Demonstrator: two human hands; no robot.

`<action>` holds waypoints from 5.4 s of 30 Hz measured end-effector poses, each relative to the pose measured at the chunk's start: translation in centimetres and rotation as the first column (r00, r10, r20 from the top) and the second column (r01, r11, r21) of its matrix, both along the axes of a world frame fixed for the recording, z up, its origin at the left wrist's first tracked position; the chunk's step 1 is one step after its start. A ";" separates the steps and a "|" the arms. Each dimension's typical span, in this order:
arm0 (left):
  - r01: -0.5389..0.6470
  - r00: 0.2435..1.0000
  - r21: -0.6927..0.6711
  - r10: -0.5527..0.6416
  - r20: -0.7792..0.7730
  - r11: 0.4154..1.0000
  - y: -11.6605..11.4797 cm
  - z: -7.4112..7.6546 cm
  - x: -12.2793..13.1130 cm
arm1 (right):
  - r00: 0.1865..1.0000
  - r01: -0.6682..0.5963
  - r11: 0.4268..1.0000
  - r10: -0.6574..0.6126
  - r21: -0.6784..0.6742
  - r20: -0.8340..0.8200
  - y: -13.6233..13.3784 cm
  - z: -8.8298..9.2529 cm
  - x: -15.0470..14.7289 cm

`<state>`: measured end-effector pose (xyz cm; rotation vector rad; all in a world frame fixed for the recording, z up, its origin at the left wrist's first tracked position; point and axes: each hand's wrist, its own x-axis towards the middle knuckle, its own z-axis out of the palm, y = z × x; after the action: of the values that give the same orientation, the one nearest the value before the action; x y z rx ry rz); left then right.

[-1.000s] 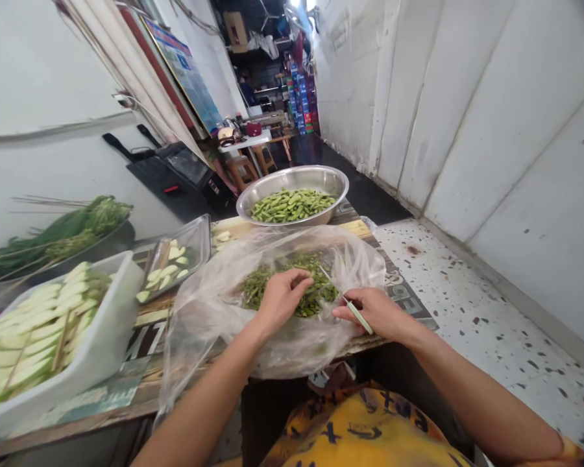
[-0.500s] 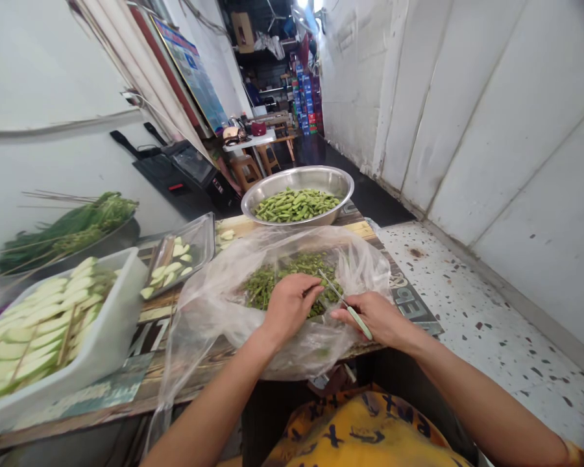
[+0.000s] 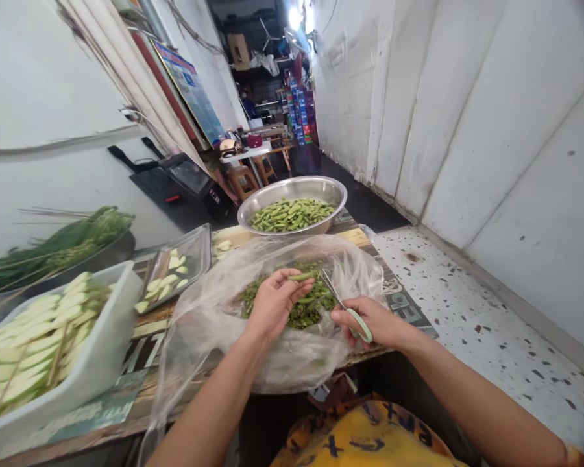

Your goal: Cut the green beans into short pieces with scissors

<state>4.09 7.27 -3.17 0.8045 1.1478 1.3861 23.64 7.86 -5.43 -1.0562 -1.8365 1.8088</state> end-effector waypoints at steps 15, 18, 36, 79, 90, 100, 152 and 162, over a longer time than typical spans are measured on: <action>0.053 0.991 -0.053 -0.059 -0.124 0.997 -0.7 -1.2 0.6 | 1.000 0.012 0.995 -0.015 0.098 0.021 0.5 -0.5 -0.9; 0.042 0.989 -0.072 -0.051 -0.137 0.997 -0.7 -1.1 0.5 | 0.998 0.056 0.988 -0.060 0.145 0.023 0.6 -0.8 -1.0; 0.106 0.907 -0.125 -0.148 -0.393 0.986 2.9 -0.5 -3.2 | 0.992 0.121 0.993 -0.121 0.004 -0.036 -0.2 -1.8 0.2; 0.316 0.312 0.167 0.064 -0.948 0.934 0.6 0.6 -0.7 | 0.995 0.083 0.997 -0.083 0.003 -0.055 0.1 -1.3 -0.3; 0.078 0.878 -0.011 -0.074 -0.472 0.997 0.5 0.9 0.0 | 0.987 -0.048 0.981 0.018 -0.187 -0.161 -0.8 -0.4 -0.1; 0.182 0.897 -0.099 -0.207 -0.391 0.978 -0.5 0.7 1.2 | 0.996 0.020 0.995 -0.029 -0.096 -0.088 -0.3 0.3 -0.7; 0.403 0.759 -0.308 -0.503 -0.414 0.862 1.4 1.8 -1.5 | 0.995 0.097 0.995 -0.097 0.021 -0.036 0.0 -1.1 -0.2; 0.377 0.897 -0.146 -0.400 -0.188 0.915 0.7 1.1 -0.9 | 0.995 0.022 1.000 -0.023 -0.008 -0.102 -0.6 -0.7 -0.7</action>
<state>3.15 8.02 -2.08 1.0613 1.1368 0.9144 22.97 7.30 -6.15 -0.9641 -1.7529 1.8230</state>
